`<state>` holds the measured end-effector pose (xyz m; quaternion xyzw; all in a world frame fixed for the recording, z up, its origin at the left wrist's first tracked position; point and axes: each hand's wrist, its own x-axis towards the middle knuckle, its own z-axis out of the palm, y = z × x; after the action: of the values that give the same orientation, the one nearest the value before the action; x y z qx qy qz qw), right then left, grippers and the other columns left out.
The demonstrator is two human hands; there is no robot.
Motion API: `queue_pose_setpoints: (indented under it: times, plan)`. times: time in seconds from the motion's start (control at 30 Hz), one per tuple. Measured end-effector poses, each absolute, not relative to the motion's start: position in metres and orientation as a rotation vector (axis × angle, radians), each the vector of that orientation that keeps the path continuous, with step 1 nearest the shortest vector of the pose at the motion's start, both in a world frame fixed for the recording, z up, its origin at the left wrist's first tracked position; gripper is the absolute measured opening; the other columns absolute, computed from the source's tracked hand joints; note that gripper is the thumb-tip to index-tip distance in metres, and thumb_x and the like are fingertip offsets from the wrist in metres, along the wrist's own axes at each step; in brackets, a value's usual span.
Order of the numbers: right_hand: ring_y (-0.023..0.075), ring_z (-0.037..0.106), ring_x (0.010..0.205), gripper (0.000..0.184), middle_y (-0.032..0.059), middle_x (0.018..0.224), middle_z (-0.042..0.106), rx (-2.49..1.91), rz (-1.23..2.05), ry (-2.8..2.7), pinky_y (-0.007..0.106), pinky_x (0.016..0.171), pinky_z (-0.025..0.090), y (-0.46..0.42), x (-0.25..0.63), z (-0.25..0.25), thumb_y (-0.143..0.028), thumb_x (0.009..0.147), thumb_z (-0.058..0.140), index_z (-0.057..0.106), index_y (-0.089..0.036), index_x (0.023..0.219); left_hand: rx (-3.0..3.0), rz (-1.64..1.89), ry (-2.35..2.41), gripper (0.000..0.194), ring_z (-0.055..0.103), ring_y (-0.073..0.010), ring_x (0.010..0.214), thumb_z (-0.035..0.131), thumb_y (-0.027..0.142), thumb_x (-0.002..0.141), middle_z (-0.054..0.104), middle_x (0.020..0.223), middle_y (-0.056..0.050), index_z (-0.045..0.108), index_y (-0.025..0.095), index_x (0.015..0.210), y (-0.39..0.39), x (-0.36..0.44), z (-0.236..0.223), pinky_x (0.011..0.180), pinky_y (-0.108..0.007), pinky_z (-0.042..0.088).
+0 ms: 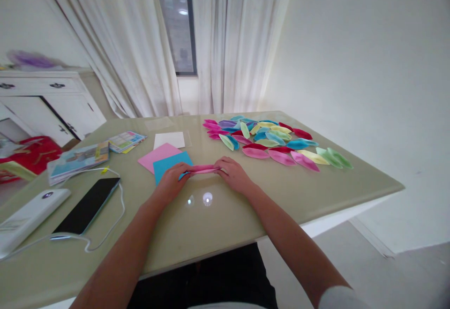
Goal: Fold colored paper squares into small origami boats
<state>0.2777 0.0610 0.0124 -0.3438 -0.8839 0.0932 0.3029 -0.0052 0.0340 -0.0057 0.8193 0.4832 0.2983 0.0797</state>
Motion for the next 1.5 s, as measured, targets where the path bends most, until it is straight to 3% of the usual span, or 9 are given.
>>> queue_pose_setpoints:
  times: [0.33,0.57,0.7,1.0,1.2,1.33,1.5]
  plan:
    - [0.0219,0.067,0.103,0.009,0.0083,0.107,0.072,-0.907,0.307,-2.335,0.034,0.095,0.051,0.058,0.278,0.013,-0.017,0.100,0.069,0.073,-0.017,0.108,2.546,0.826,1.508,0.032,0.069,-0.0249,0.111,0.067,0.037,0.102,0.068,0.130,-0.010,0.066,0.018,0.128,0.029,0.002,-0.004,0.095,-0.047,0.060]
    - [0.0209,0.067,0.111,0.016,0.0089,0.117,0.073,-0.883,0.331,-2.328,0.034,0.103,0.050,0.057,0.276,0.014,-0.016,0.104,0.061,0.075,-0.020,0.112,2.536,0.794,1.567,0.031,0.069,-0.0249,0.112,0.066,0.037,0.102,0.067,0.132,-0.011,0.066,0.019,0.129,0.026,0.009,-0.002,0.096,-0.047,0.060]
    - [0.0206,0.068,0.105,0.013,0.0081,0.111,0.073,-0.897,0.352,-2.279,0.033,0.097,0.052,0.057,0.277,0.015,-0.020,0.101,0.069,0.072,-0.018,0.113,2.498,0.821,1.601,0.032,0.068,-0.0251,0.112,0.066,0.037,0.102,0.067,0.132,-0.011,0.066,0.019,0.128,0.027,0.006,-0.002,0.096,-0.048,0.060]
    - [0.0181,0.068,0.099,0.016,0.0068,0.107,0.071,-0.877,0.379,-2.272,0.030,0.092,0.051,0.056,0.279,0.018,-0.013,0.105,0.058,0.072,-0.018,0.105,2.379,0.843,1.609,0.031,0.069,-0.0245,0.110,0.066,0.037,0.102,0.068,0.130,-0.010,0.066,0.019,0.128,0.031,-0.006,-0.004,0.095,-0.047,0.060]
    - [0.0180,0.069,0.103,0.009,0.0062,0.112,0.071,-0.860,0.352,-2.322,0.029,0.095,0.051,0.057,0.280,0.015,-0.019,0.103,0.066,0.072,-0.019,0.109,2.342,0.819,1.510,0.030,0.070,-0.0237,0.108,0.066,0.038,0.103,0.069,0.129,-0.010,0.067,0.019,0.127,0.030,-0.005,-0.002,0.093,-0.045,0.061]
    - [0.0201,0.067,0.105,0.017,0.0086,0.113,0.072,-0.910,0.259,-2.351,0.032,0.097,0.049,0.061,0.282,0.012,-0.019,0.107,0.058,0.075,-0.018,0.108,2.312,0.813,1.458,0.031,0.071,-0.0229,0.104,0.066,0.038,0.103,0.069,0.125,-0.010,0.066,0.018,0.127,0.029,-0.003,0.001,0.090,-0.044,0.062]
    - [0.0252,0.061,0.108,0.015,0.0099,0.114,0.073,-0.918,0.122,-2.434,0.039,0.098,0.043,0.055,0.278,0.014,-0.031,0.103,0.067,0.076,-0.019,0.109,2.331,0.840,1.391,0.030,0.070,-0.0228,0.104,0.066,0.038,0.103,0.070,0.124,-0.009,0.067,0.018,0.125,0.024,0.008,0.001,0.091,-0.044,0.061]
